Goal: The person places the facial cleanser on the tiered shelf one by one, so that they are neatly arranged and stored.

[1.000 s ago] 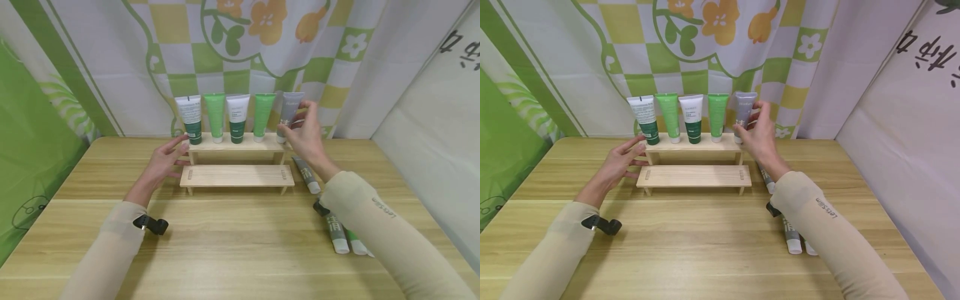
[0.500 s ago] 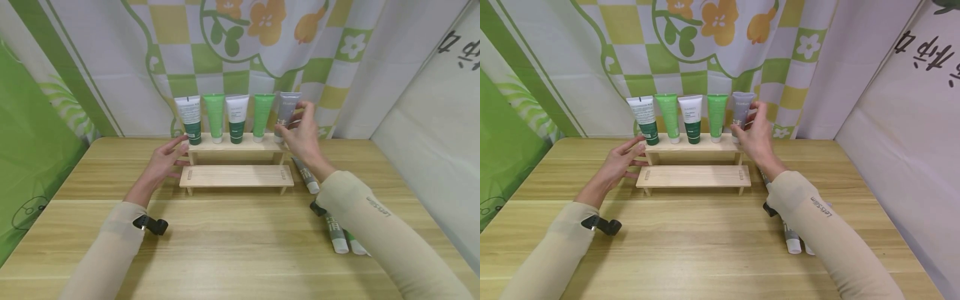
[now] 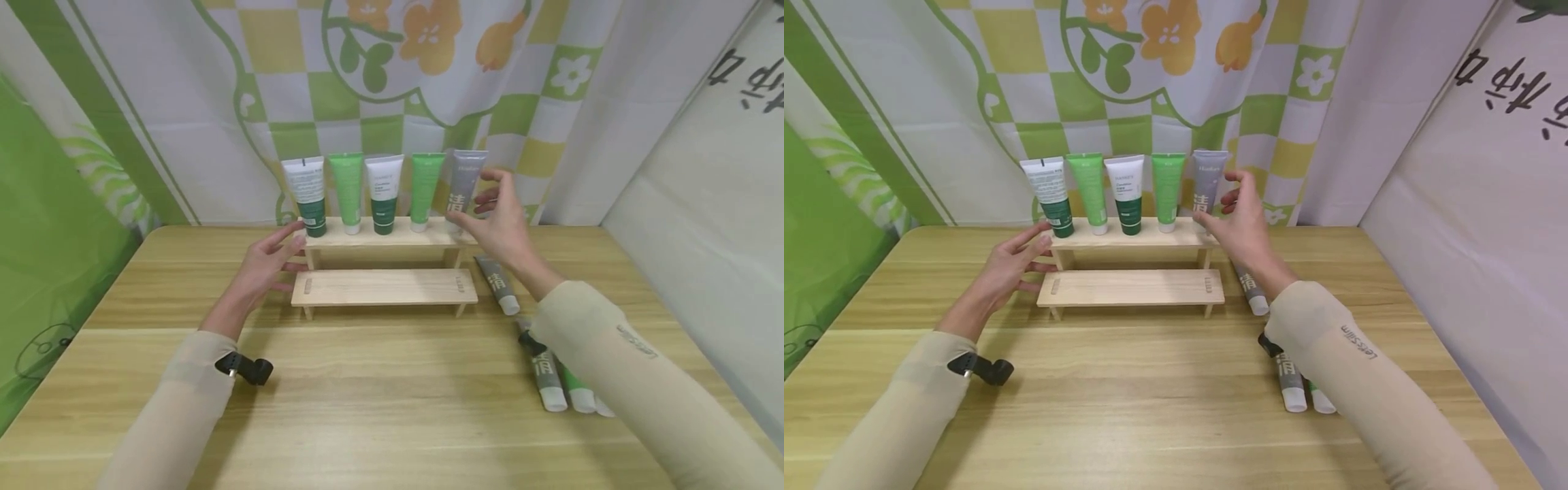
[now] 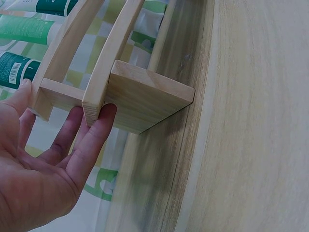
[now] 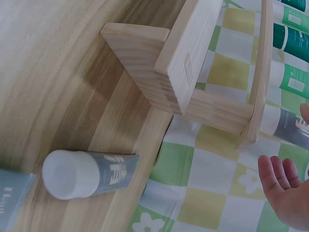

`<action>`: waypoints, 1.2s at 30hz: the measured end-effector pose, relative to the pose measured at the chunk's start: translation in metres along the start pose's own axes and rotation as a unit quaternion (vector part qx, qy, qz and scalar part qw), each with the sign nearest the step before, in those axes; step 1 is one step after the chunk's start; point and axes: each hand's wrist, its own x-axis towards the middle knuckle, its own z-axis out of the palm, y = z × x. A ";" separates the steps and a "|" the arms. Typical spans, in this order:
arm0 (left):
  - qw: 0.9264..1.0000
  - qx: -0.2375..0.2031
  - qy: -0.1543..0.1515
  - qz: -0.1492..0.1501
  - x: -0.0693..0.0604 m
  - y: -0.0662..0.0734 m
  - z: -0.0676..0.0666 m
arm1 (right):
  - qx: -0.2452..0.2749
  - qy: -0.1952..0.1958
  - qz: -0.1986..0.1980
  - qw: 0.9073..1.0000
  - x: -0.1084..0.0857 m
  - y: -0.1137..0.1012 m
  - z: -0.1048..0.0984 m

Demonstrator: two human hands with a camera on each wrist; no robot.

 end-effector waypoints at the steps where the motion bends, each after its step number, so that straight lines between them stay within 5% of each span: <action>1: 1.000 0.001 0.000 0.000 0.000 0.000 0.000 | -0.003 -0.002 0.001 1.000 -0.001 0.001 -0.002; 22: 1.000 -0.001 0.002 -0.009 0.000 0.000 0.000 | 0.019 -0.058 0.063 0.996 -0.021 0.041 -0.048; 36: 1.000 -0.006 0.004 -0.011 0.000 0.000 0.000 | 0.081 -0.163 0.170 0.969 -0.027 0.065 -0.064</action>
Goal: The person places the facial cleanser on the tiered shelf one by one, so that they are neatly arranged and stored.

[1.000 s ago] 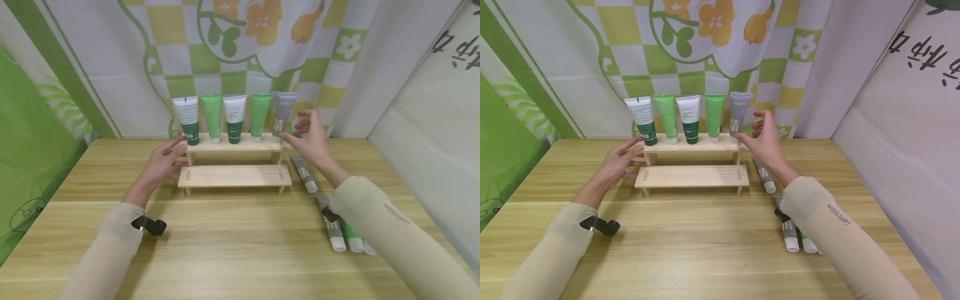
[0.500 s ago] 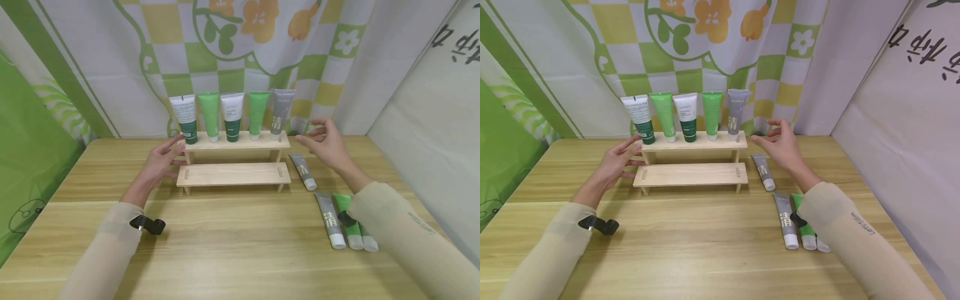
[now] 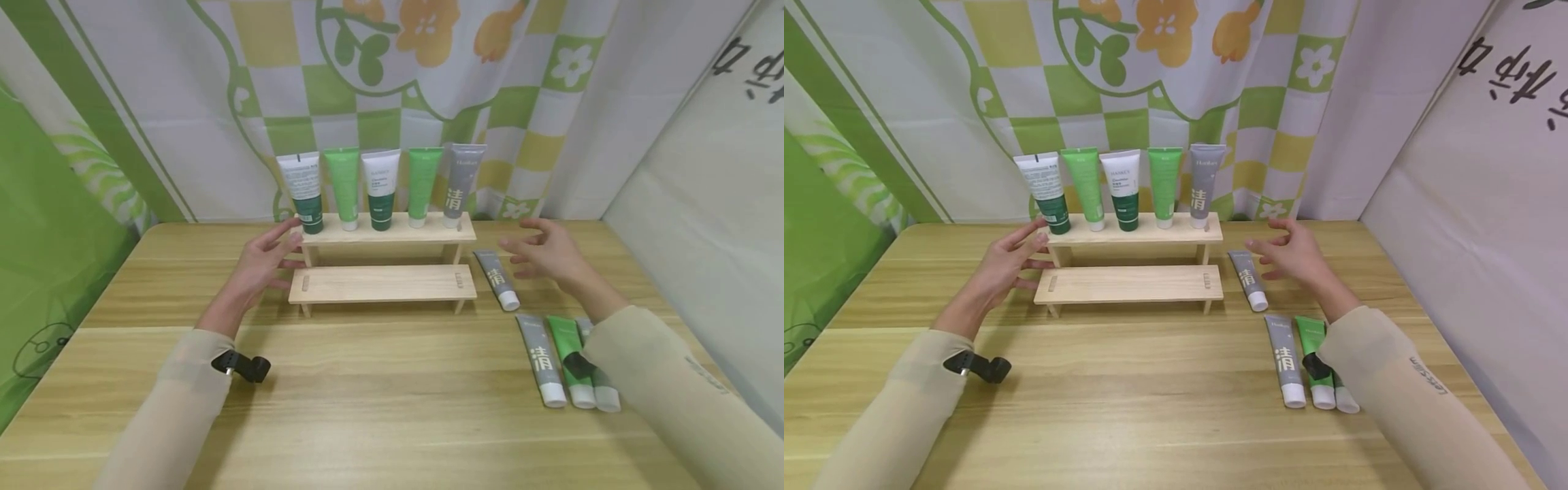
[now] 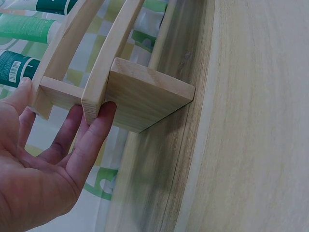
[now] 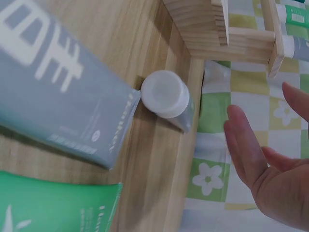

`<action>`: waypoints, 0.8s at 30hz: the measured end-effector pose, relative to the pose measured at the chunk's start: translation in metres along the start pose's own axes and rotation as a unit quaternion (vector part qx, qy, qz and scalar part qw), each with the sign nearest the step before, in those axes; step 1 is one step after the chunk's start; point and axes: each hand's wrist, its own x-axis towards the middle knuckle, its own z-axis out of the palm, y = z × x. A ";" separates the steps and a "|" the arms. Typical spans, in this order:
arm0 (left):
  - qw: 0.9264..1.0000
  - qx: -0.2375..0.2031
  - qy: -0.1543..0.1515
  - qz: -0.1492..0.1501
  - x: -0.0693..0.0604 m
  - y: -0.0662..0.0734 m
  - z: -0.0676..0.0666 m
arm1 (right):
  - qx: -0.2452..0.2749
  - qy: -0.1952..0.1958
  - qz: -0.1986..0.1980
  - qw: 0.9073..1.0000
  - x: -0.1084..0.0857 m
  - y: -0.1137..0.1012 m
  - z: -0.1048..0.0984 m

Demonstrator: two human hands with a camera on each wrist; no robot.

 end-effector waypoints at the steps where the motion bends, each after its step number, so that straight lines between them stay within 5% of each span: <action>1: 1.000 0.000 0.001 0.000 0.000 0.000 0.000 | -0.002 -0.009 0.006 1.000 0.000 0.002 -0.001; 15: 1.000 -0.005 -0.004 0.002 0.001 -0.001 -0.001 | -0.070 -0.122 0.056 0.989 0.007 0.021 -0.009; 24: 1.000 -0.007 -0.006 0.012 0.001 -0.001 -0.001 | -0.074 -0.136 0.101 0.983 0.018 0.030 -0.007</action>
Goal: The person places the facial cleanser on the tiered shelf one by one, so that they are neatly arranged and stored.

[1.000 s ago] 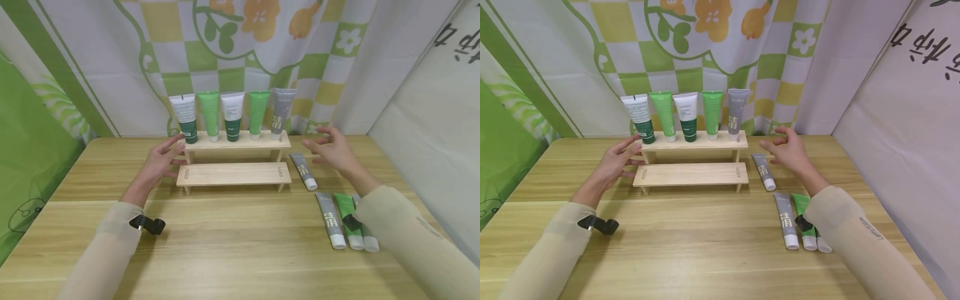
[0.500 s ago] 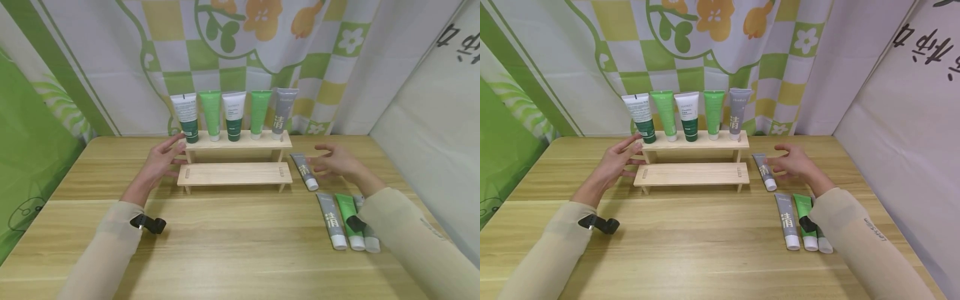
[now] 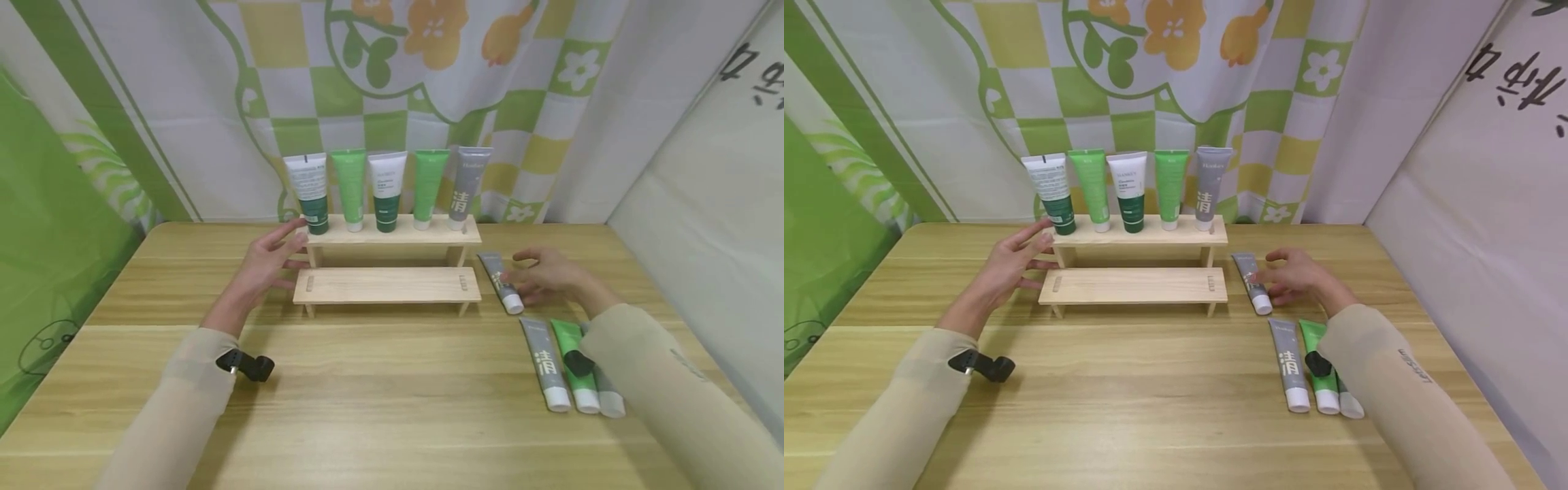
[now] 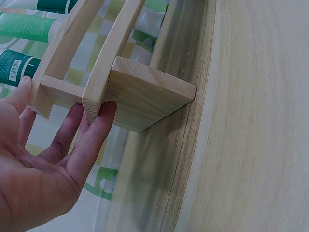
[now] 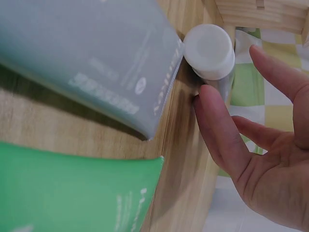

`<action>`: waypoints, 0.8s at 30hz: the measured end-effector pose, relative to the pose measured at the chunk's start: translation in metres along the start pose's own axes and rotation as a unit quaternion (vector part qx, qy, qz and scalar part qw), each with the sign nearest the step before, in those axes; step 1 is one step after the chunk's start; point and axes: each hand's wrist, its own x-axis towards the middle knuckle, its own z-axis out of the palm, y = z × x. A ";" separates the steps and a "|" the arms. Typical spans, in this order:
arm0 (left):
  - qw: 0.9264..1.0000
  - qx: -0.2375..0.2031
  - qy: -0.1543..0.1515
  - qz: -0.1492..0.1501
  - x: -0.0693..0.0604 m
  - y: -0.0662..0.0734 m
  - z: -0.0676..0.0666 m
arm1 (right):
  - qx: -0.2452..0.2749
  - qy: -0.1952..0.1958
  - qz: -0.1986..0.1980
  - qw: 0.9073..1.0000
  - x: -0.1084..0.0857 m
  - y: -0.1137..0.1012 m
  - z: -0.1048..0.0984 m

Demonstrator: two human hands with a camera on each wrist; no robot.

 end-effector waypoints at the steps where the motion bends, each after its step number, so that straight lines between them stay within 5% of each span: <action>1: 1.000 -0.001 0.000 0.001 0.000 0.000 0.000 | -0.003 -0.001 0.002 1.000 0.001 0.000 0.001; 24: 1.000 0.003 0.008 -0.004 0.002 -0.002 0.001 | -0.088 -0.002 0.038 0.995 0.017 -0.011 0.009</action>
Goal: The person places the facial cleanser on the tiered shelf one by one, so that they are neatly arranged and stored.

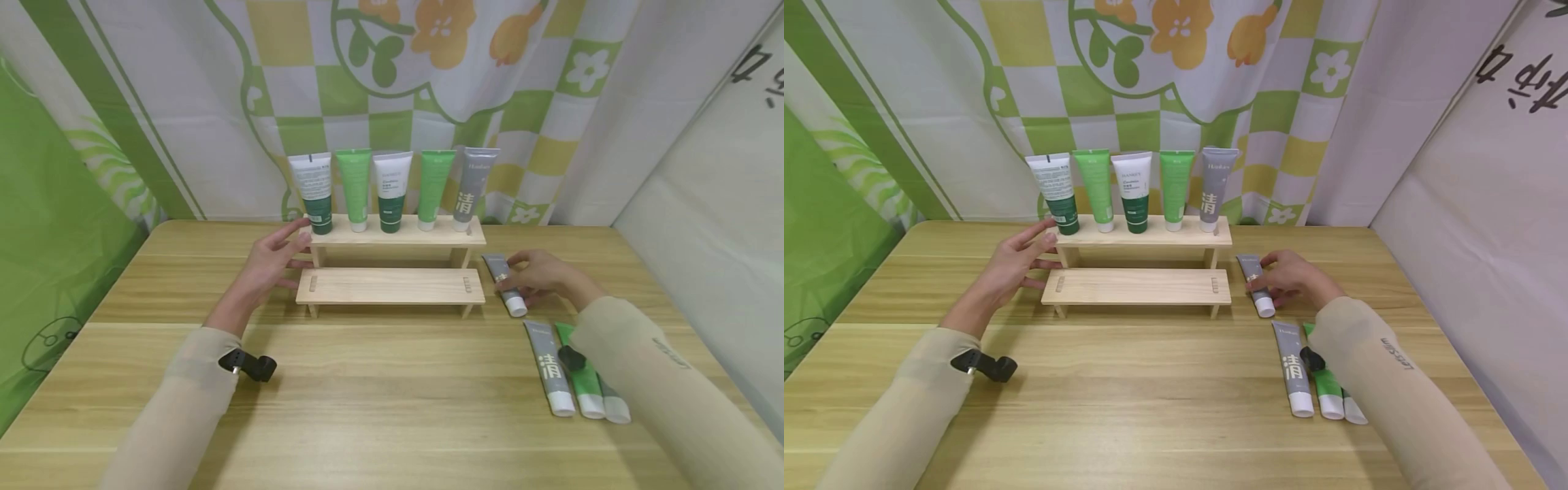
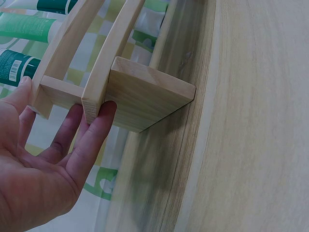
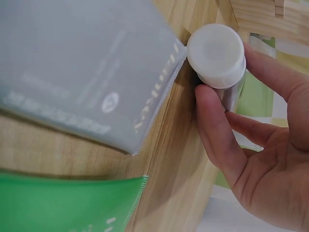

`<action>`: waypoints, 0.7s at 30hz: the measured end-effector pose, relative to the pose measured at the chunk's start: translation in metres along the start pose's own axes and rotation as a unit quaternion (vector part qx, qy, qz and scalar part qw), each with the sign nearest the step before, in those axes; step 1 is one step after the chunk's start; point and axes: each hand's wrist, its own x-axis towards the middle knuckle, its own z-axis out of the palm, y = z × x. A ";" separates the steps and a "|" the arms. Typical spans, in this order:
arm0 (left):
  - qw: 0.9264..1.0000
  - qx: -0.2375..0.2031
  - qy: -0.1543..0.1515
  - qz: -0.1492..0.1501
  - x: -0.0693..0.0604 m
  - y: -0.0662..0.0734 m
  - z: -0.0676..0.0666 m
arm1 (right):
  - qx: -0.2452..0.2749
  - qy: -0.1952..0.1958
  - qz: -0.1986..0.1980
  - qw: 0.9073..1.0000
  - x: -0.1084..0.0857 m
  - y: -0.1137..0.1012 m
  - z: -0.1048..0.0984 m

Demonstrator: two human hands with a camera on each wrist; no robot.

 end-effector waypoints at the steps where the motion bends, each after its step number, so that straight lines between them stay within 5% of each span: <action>1: 1.000 0.000 0.000 0.000 0.000 0.000 0.000 | 0.000 -0.001 0.001 1.000 0.001 0.000 0.000; 21: 1.000 0.003 -0.004 0.001 0.000 0.001 0.000 | 0.003 -0.011 0.001 1.000 0.002 0.000 0.000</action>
